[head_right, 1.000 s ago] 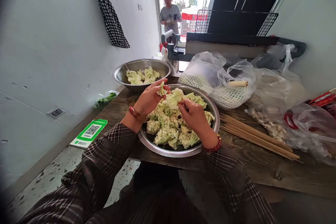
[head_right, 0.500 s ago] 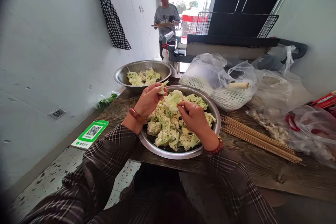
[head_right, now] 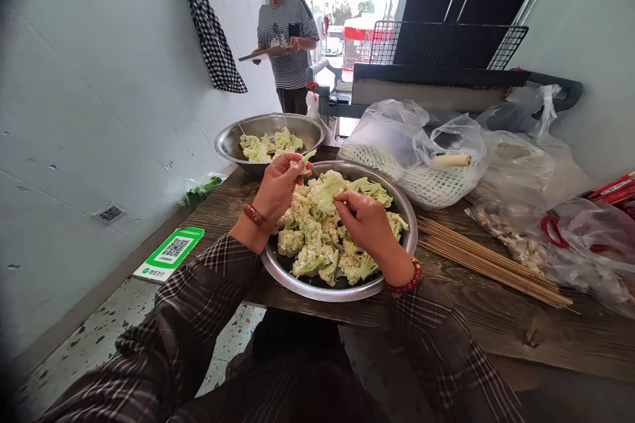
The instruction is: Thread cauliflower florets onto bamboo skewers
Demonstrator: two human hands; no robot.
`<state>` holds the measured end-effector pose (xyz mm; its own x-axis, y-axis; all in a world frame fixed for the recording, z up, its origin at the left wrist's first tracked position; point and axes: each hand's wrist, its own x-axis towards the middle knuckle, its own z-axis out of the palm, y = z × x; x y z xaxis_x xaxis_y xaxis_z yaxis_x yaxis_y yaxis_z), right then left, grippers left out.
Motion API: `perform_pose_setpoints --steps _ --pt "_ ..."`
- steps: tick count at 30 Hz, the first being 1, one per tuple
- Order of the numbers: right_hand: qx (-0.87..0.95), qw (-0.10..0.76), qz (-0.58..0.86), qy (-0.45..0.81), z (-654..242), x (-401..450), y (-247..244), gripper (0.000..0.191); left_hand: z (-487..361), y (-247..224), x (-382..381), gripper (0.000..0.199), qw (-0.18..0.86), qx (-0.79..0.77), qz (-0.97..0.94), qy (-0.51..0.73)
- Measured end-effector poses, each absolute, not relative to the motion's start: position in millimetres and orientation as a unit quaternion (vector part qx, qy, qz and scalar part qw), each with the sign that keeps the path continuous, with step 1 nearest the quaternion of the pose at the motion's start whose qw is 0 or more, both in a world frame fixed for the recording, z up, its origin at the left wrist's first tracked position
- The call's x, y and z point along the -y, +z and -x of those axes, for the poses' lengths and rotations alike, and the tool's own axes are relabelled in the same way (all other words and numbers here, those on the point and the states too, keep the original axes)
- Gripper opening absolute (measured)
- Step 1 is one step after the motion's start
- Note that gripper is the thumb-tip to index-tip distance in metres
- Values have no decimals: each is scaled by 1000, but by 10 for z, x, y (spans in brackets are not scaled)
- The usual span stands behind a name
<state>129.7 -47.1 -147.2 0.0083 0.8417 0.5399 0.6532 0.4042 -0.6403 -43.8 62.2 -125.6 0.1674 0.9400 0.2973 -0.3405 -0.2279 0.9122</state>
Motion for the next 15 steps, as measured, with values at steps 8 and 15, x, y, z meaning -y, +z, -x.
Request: perform_pose_setpoints --steps 8,15 --pt "700 472 526 101 -1294 476 -1466 19 438 -1257 -632 13 527 -301 -539 584" --pt "690 475 539 91 -1294 476 -1466 18 442 -1287 -663 10 486 -312 -573 582"
